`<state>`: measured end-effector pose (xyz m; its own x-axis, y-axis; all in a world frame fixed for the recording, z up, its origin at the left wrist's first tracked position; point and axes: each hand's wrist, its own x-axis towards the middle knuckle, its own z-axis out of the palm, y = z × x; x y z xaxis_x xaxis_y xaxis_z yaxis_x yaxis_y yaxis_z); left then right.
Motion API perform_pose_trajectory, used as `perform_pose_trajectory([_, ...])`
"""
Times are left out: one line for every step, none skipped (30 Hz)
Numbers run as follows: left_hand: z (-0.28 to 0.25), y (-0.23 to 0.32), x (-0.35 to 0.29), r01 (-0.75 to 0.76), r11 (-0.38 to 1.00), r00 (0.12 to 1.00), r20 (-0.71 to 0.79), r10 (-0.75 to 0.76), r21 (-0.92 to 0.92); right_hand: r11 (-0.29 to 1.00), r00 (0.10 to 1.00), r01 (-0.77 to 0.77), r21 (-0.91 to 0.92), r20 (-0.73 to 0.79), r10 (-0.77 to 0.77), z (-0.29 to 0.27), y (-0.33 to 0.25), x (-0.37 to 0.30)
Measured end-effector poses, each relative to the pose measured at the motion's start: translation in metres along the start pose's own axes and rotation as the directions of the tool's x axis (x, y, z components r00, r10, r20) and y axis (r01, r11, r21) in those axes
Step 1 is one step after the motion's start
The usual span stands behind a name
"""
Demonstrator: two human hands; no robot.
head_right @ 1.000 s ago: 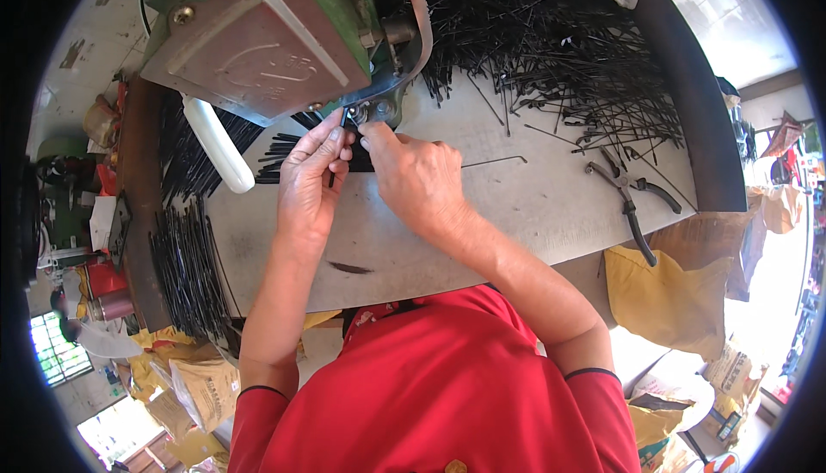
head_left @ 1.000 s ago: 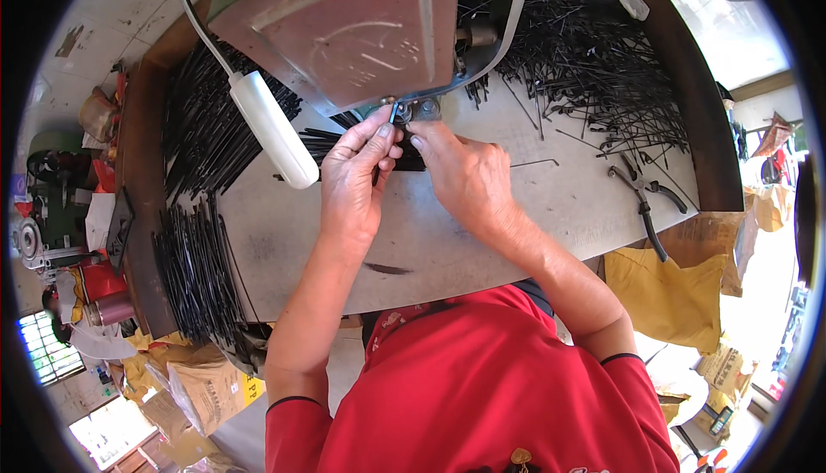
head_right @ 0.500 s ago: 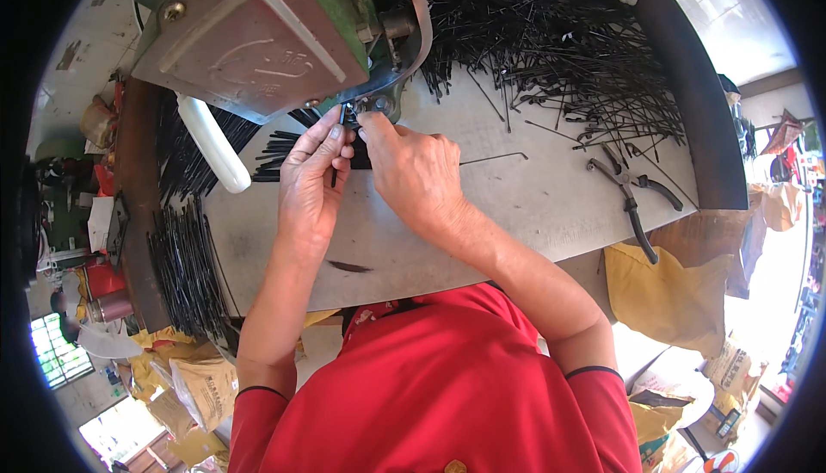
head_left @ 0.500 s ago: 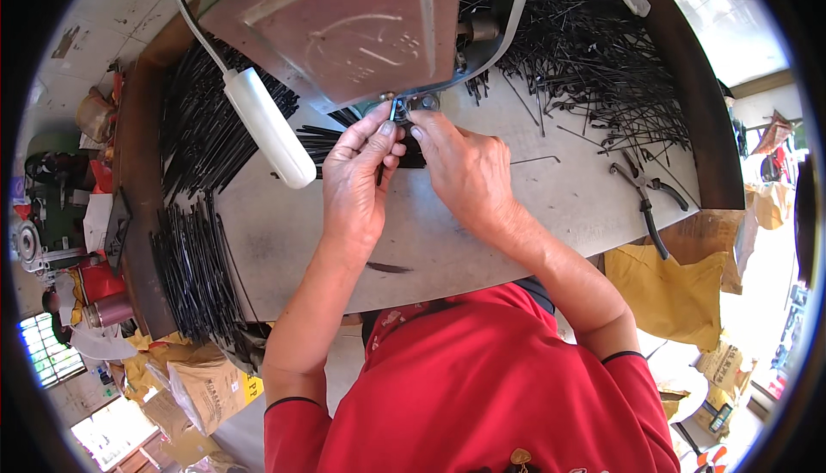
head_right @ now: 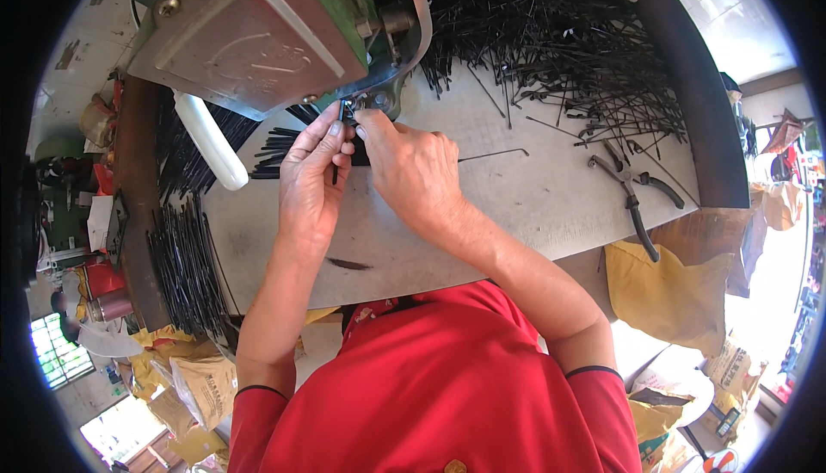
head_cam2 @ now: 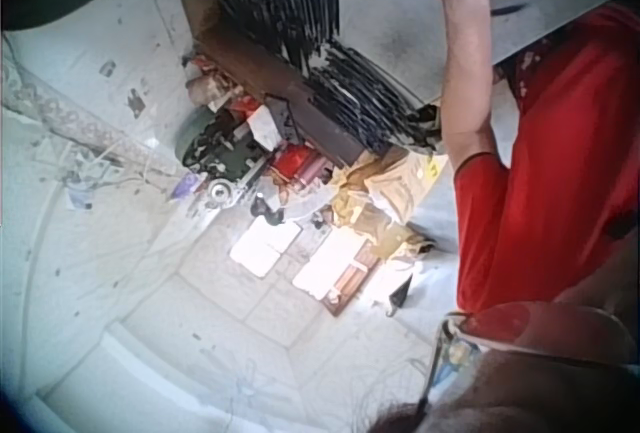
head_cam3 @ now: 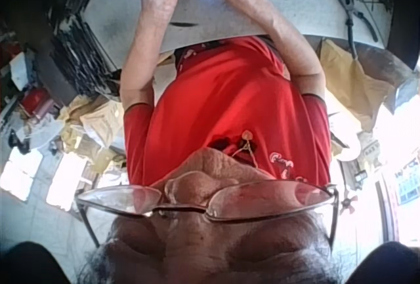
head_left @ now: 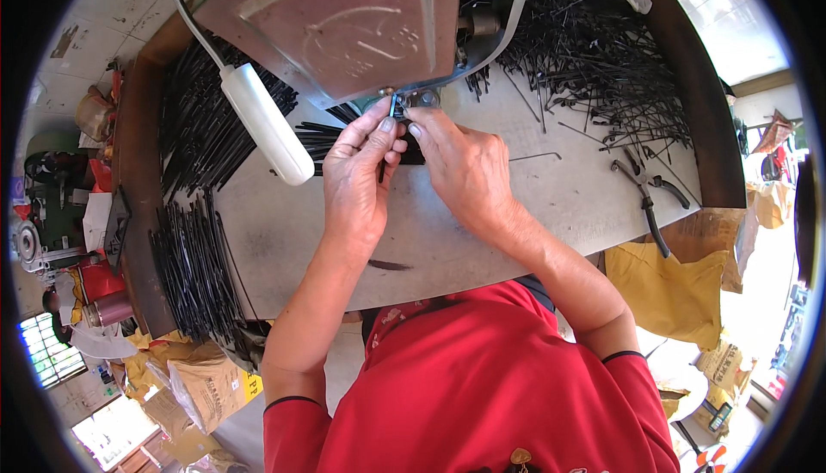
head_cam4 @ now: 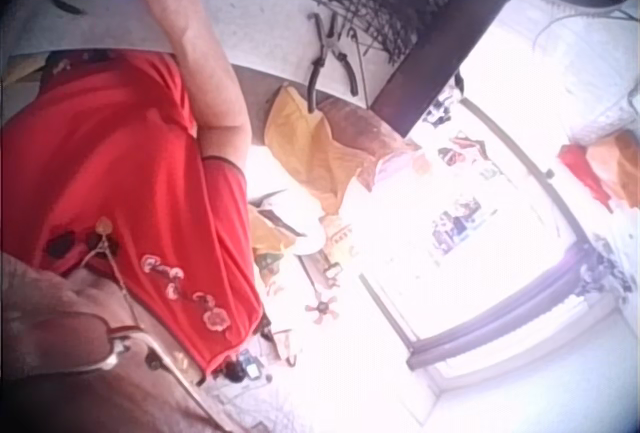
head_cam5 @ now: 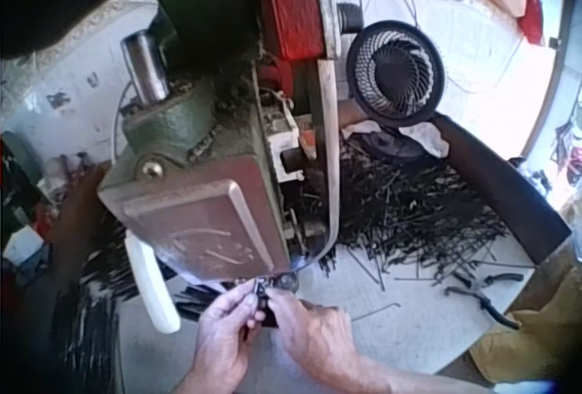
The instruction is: The person repeatedly picks up thin black metal rods from a pile on a workbench and feeds them into a stationary bending machine. They manipulate the rods with both hands to position them under the machine's press, then bend them into a specific shape. The finished bent rods are placed back onto the workbench surface.
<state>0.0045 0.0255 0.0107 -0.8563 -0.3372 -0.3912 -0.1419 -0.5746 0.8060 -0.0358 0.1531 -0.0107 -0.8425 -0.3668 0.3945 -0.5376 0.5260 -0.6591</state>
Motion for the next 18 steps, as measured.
perform_pose_trajectory([-0.001, -0.001, 0.0, -0.001, 1.0, 1.0, 0.004, 0.001, 0.001, 1.0, 1.0, -0.003, -0.002, 0.006, 0.003, -0.001, 0.0, 0.0])
perform_pose_trajectory([-0.002, -0.002, 0.002, -0.004, 1.0, 1.0, 0.009, 0.004, 0.003, 1.0, 0.999, -0.024, 0.004, 0.028, 0.024, -0.001, 0.0, 0.001])
perform_pose_trajectory([-0.003, -0.002, 0.003, -0.008, 1.0, 1.0, 0.014, 0.007, 0.005, 0.999, 0.998, -0.044, 0.01, 0.05, 0.043, -0.001, 0.001, 0.001])
perform_pose_trajectory([-0.002, 0.001, 0.002, -0.116, 0.965, 0.993, 0.015, 0.116, 0.236, 0.998, 0.995, -0.063, 0.017, 0.074, 0.062, -0.002, 0.002, 0.002])
perform_pose_trajectory([-0.002, 0.005, 0.001, -0.213, 0.865, 0.975, 0.039, 0.219, 0.454, 0.998, 0.989, -0.065, -0.001, 0.129, 0.064, -0.005, 0.002, 0.007])
perform_pose_trajectory([-0.003, 0.011, -0.001, -0.289, 0.707, 0.947, 0.082, 0.312, 0.645, 0.998, 0.98, -0.064, -0.014, 0.187, 0.066, -0.012, -0.001, 0.017])
perform_pose_trajectory([0.0, 0.017, -0.001, -0.388, 0.532, 0.898, 0.178, 0.402, 0.753, 0.998, 0.967, -0.061, -0.027, 0.245, 0.066, -0.017, -0.003, 0.022])
perform_pose_trajectory([-0.003, 0.02, 0.003, -0.399, 0.51, 0.899, 0.215, 0.382, 0.762, 0.998, 0.968, -0.061, 0.024, 0.247, 0.053, -0.02, -0.003, 0.024])
perform_pose_trajectory([-0.008, 0.023, 0.009, -0.412, 0.48, 0.895, 0.245, 0.374, 0.775, 0.995, 0.969, -0.047, 0.086, 0.247, 0.024, -0.025, -0.002, 0.029])
perform_pose_trajectory([-0.014, 0.026, 0.012, -0.423, 0.449, 0.891, 0.271, 0.364, 0.787, 0.988, 0.968, -0.034, 0.149, 0.249, -0.005, -0.028, -0.002, 0.032])
perform_pose_trajectory([-0.018, 0.023, 0.016, -0.454, 0.478, 0.878, 0.286, 0.384, 0.752, 0.976, 0.966, -0.096, 0.194, 0.254, 0.044, -0.026, -0.002, 0.032])
perform_pose_trajectory([-0.017, 0.019, 0.018, -0.488, 0.51, 0.863, 0.307, 0.4, 0.708, 0.96, 0.96, -0.164, 0.227, 0.263, 0.101, -0.025, 0.0, 0.024])
perform_pose_trajectory([-0.014, 0.018, 0.015, -0.432, 0.64, 0.898, 0.236, 0.372, 0.635, 0.938, 0.948, -0.232, 0.258, 0.276, 0.159, -0.022, 0.0, 0.022])
perform_pose_trajectory([-0.011, 0.015, 0.011, -0.364, 0.762, 0.931, 0.178, 0.32, 0.535, 0.914, 0.931, -0.283, 0.289, 0.312, 0.19, -0.023, -0.002, 0.022])
perform_pose_trajectory([-0.013, 0.016, 0.012, -0.328, 0.788, 0.945, 0.169, 0.281, 0.52, 0.888, 0.911, -0.335, 0.315, 0.348, 0.22, -0.025, -0.005, 0.024])
perform_pose_trajectory([-0.018, 0.016, 0.016, -0.346, 0.755, 0.938, 0.197, 0.285, 0.557, 0.858, 0.889, -0.387, 0.338, 0.384, 0.25, -0.026, -0.007, 0.025])
perform_pose_trajectory([-0.019, 0.015, 0.017, -0.35, 0.781, 0.936, 0.219, 0.274, 0.517, 0.866, 0.899, -0.368, 0.338, 0.368, 0.238, -0.026, -0.004, 0.025])
perform_pose_trajectory([-0.02, 0.016, 0.017, -0.351, 0.806, 0.934, 0.243, 0.264, 0.476, 0.872, 0.906, -0.348, 0.343, 0.363, 0.219, -0.025, -0.006, 0.024])
